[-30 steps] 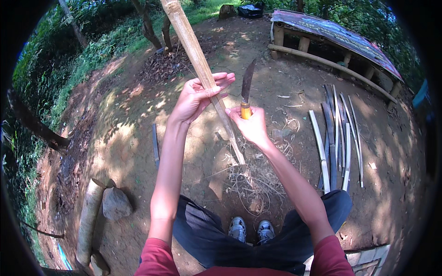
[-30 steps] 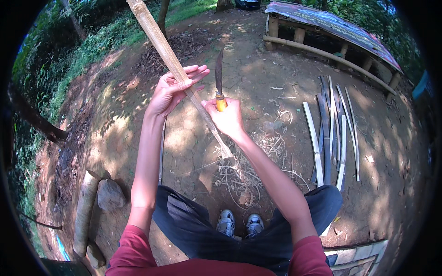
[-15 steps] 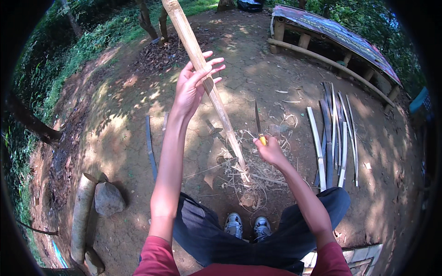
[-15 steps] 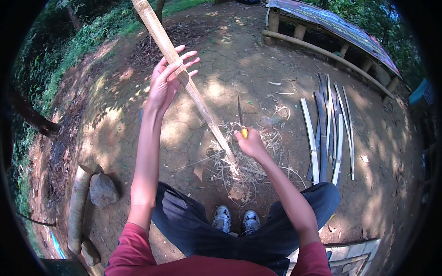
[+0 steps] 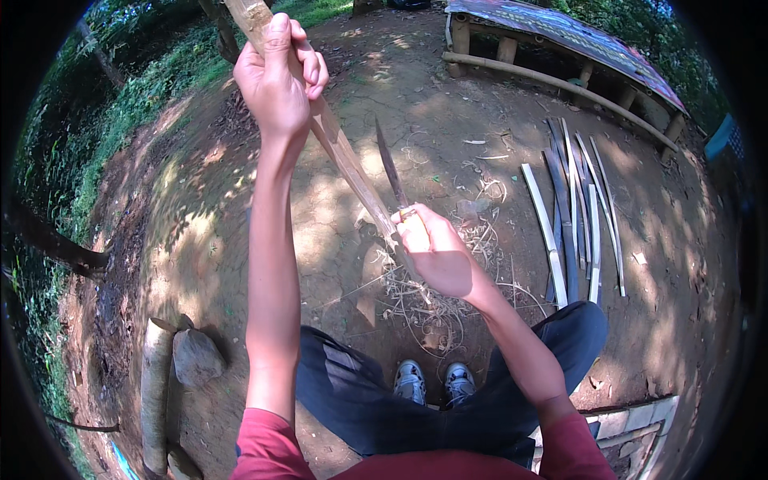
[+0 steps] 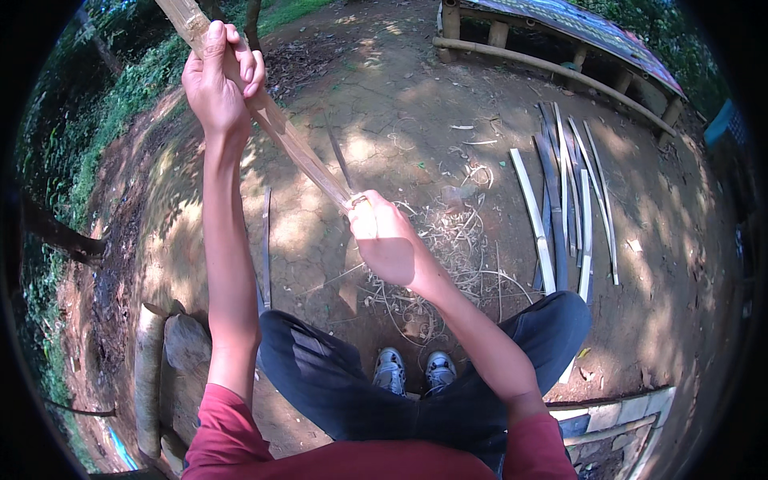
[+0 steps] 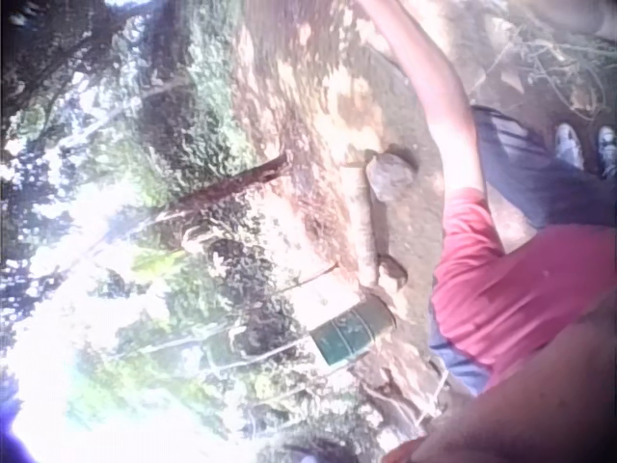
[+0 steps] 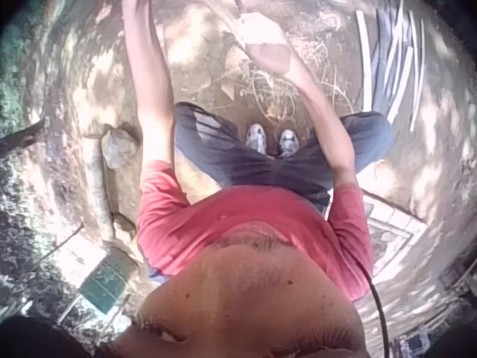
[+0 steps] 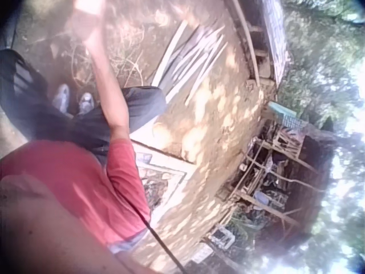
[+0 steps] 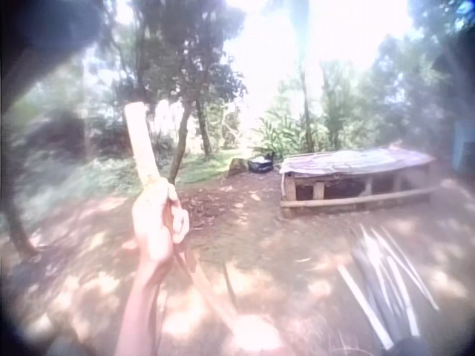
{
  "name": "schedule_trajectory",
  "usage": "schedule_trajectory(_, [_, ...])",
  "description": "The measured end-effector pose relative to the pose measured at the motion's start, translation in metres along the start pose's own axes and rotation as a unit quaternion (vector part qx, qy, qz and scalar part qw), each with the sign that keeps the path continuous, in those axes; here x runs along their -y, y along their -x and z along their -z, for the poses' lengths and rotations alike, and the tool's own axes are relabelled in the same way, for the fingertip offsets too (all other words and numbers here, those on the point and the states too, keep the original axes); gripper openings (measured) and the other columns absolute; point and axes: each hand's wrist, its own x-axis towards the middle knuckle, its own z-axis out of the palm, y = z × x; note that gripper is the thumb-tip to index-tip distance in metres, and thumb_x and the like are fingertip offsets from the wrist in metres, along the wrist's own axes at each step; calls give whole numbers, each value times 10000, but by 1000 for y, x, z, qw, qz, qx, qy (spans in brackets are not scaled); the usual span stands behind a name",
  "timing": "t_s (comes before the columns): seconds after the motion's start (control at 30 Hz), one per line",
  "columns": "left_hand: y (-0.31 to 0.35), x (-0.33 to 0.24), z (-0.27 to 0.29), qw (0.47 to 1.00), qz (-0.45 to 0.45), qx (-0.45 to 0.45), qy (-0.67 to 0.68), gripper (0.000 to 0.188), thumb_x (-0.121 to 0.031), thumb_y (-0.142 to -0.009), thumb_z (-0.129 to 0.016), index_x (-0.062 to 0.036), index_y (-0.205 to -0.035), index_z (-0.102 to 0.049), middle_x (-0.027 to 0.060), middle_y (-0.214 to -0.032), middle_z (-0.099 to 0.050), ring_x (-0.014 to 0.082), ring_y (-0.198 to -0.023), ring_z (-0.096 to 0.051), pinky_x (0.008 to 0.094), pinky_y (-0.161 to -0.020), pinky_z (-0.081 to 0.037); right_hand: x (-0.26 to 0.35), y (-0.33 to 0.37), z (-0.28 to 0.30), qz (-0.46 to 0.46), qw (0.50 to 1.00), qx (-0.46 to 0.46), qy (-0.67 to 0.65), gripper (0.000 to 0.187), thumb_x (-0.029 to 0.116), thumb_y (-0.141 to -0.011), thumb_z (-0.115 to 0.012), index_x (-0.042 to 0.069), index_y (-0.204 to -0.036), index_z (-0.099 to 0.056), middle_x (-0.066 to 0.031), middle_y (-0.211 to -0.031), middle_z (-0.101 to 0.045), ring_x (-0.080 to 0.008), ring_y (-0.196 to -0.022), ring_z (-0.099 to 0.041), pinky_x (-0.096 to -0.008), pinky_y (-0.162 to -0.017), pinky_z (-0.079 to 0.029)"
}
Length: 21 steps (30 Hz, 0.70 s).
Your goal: The person shaves a long piece of wood with a knife. They hold the wood pole with one hand and repeatedly scrape the knife along its length to remove thin layers, letting the wood shavings fall to the dirt ground.
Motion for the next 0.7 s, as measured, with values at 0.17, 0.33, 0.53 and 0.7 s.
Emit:
schedule_trajectory(0.17, [9, 3, -40, 986, -33, -132, -94, 300, -288, -994, -489, -69, -790, -464, -40, -524, -305, 41, -409, -243, 215, -383, -190, 26, 3, -21, 63, 995, -66, 51, 128, 64, -845, -463, -44, -818, -526, -234, -844, -537, -413, -744, -558, -457, -731, -460])
schedule_trajectory(0.33, [17, 6, -62, 971, -79, -172, -146, 320, -225, -994, -489, -40, -735, -456, -36, -518, -358, 21, -407, -302, 206, -361, -212, -3, 8, -33, 116, 988, -72, 65, 129, 4, -834, -501, -96, -908, -536, -230, -669, -557, -392, -627, -593, -415, -602, -481])
schedule_trajectory(0.53, [22, 0, -61, 959, -64, -216, -173, 327, -219, -992, -492, -56, -712, -449, -35, -511, -345, 25, -384, -278, 204, -339, -186, -55, 11, -38, -139, 980, 6, 141, 153, 30, -874, -512, -114, -912, -476, -239, -726, -585, -396, -708, -629, -421, -588, -476])
schedule_trajectory(0.7, [26, -4, -63, 962, -72, -195, -178, 327, -214, -995, -484, -51, -713, -461, -35, -505, -334, 32, -382, -254, 208, -332, -189, -19, 21, -35, -35, 997, -62, 32, 125, 29, -886, -486, -86, -936, -491, -213, -703, -592, -403, -663, -606, -443, -586, -469])
